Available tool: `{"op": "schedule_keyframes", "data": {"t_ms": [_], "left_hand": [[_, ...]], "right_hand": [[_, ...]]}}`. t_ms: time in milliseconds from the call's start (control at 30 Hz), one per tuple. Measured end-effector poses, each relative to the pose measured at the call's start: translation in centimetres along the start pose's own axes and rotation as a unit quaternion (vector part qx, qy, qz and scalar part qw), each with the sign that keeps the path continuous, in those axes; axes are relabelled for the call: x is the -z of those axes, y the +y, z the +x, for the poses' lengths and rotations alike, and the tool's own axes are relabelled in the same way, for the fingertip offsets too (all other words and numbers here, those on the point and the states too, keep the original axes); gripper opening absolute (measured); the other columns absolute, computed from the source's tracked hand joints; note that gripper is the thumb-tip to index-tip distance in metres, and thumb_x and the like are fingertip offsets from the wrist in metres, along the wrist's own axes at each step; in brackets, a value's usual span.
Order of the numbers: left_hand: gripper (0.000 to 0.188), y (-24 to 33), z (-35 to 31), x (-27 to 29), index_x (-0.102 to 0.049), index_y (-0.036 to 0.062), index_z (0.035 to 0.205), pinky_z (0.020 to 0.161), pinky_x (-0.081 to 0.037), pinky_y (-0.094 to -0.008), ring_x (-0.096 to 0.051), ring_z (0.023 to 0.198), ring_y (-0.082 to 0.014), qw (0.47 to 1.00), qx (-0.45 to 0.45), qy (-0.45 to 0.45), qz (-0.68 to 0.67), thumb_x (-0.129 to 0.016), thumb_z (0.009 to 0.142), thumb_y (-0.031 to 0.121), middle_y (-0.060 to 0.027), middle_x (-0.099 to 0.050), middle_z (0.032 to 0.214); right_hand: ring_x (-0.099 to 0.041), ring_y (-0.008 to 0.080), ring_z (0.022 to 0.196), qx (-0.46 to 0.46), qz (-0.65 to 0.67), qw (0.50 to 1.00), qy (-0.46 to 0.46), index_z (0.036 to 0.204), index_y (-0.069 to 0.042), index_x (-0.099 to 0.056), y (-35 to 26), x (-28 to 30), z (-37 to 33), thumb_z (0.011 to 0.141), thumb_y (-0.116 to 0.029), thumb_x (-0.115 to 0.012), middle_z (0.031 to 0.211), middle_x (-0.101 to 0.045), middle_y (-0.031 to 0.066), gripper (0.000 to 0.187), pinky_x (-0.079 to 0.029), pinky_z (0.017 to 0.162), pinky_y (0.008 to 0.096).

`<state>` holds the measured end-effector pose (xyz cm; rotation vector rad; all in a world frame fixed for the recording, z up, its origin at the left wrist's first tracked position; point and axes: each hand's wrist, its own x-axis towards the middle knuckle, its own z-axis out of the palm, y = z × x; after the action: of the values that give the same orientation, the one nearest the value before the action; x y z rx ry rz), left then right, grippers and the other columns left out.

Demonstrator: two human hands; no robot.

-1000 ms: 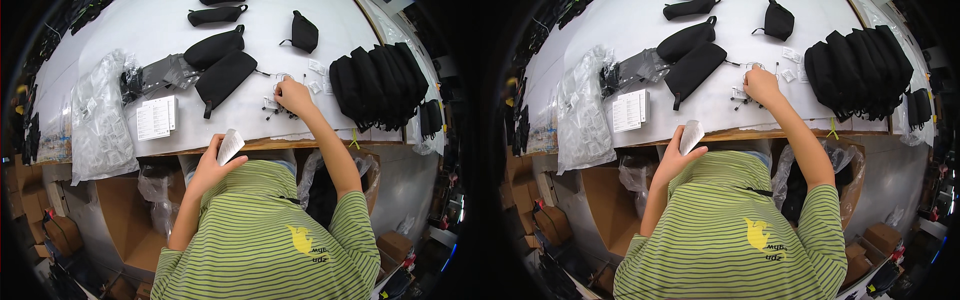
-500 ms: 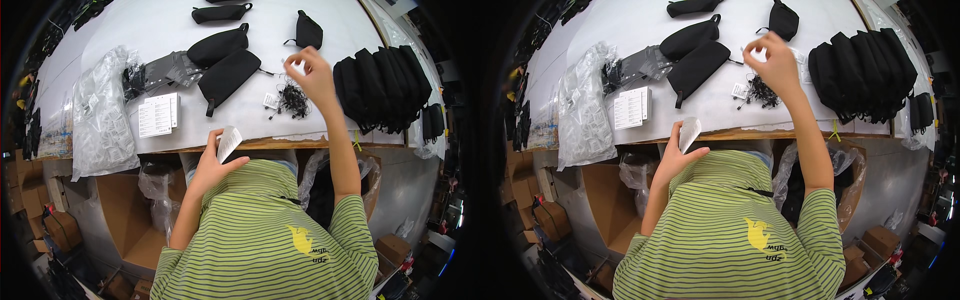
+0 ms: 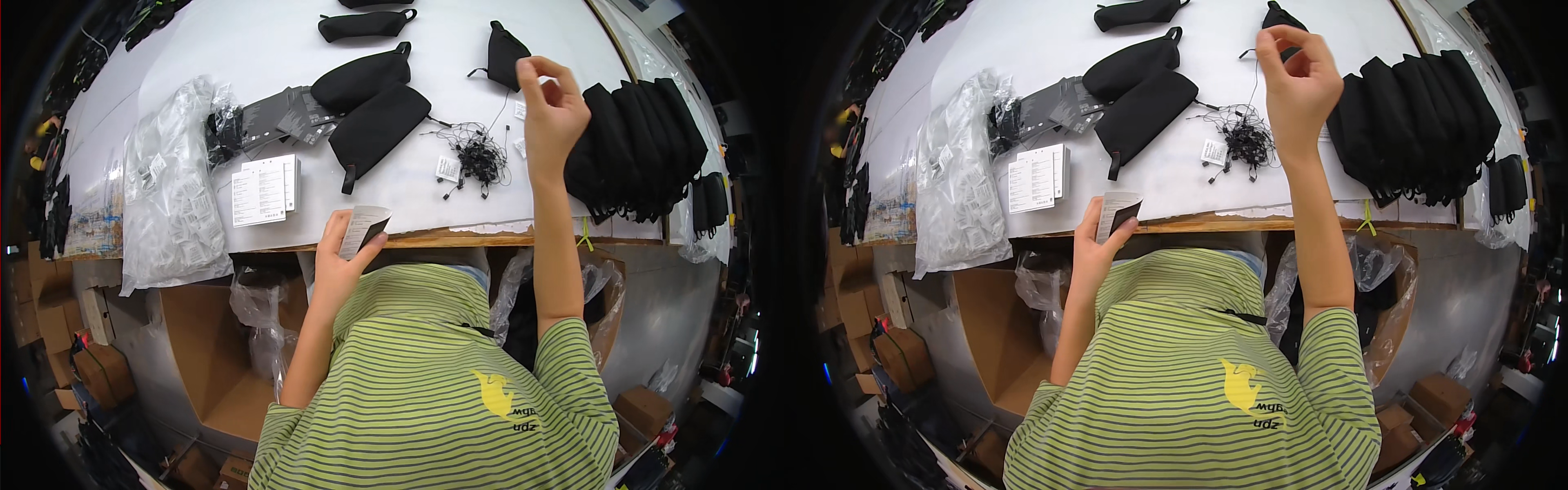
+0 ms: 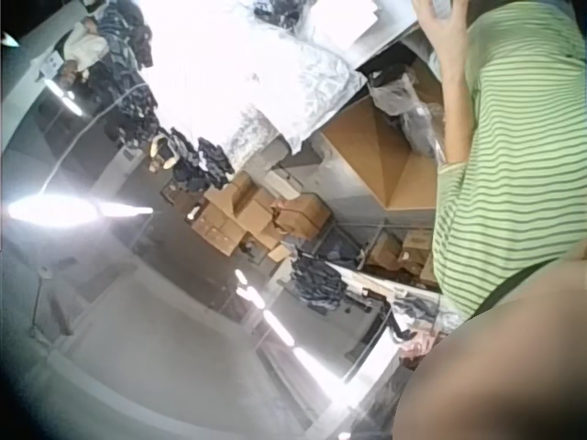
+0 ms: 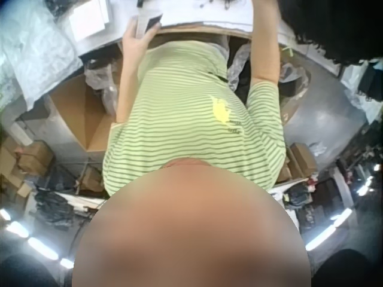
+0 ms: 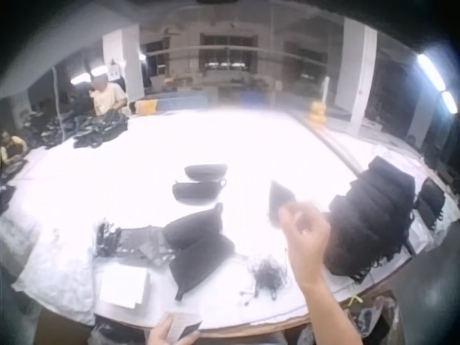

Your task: The recorder is placing various accessories like cleaning cloths, instructions, and small tags into black eyewear cases.

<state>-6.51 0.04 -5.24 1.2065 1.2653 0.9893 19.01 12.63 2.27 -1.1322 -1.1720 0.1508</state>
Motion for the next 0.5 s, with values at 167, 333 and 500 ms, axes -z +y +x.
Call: {"op": "schedule_keyframes", "data": {"t_ms": [167,333,500], "left_hand": [[0.024,-0.1,0.1,0.2,-0.064,-0.0003,0.098,0.075,-0.042,-0.0239,-0.053,0.084,-0.0114,0.997,-0.046,0.023,0.058,-0.071,0.080,0.014,-0.0023,-0.052,0.097],[0.015,0.5,-0.3,-0.1,-0.063,-0.0036,0.089,0.062,-0.040,-0.0203,-0.050,0.068,-0.0061,0.996,-0.030,0.058,-0.064,-0.068,0.083,0.008,-0.0005,-0.053,0.083],[0.015,1.4,0.0,-0.3,-0.062,-0.0030,0.086,0.062,-0.040,-0.0201,-0.051,0.070,-0.0058,0.996,-0.052,0.056,-0.044,-0.069,0.082,0.010,0.0002,-0.053,0.078]], "right_hand": [[-0.041,0.0015,0.054,-0.181,0.115,0.976,-0.049,0.085,-0.002,-0.070,-0.9,0.7,-1.1,0.080,-0.013,-0.071,0.075,-0.062,-0.0012,0.012,-0.031,0.051,0.0175],[-0.044,0.0062,0.057,-0.351,0.374,0.837,-0.192,0.094,0.001,-0.059,-3.6,1.8,-3.1,0.088,-0.013,-0.058,0.068,-0.056,0.0030,0.015,-0.034,0.053,0.0190],[-0.037,0.0039,0.056,-0.397,0.283,0.833,-0.262,0.086,-0.002,-0.061,-4.1,2.4,-5.8,0.085,-0.012,-0.062,0.066,-0.050,-0.0043,0.010,-0.030,0.053,0.0190]]}}
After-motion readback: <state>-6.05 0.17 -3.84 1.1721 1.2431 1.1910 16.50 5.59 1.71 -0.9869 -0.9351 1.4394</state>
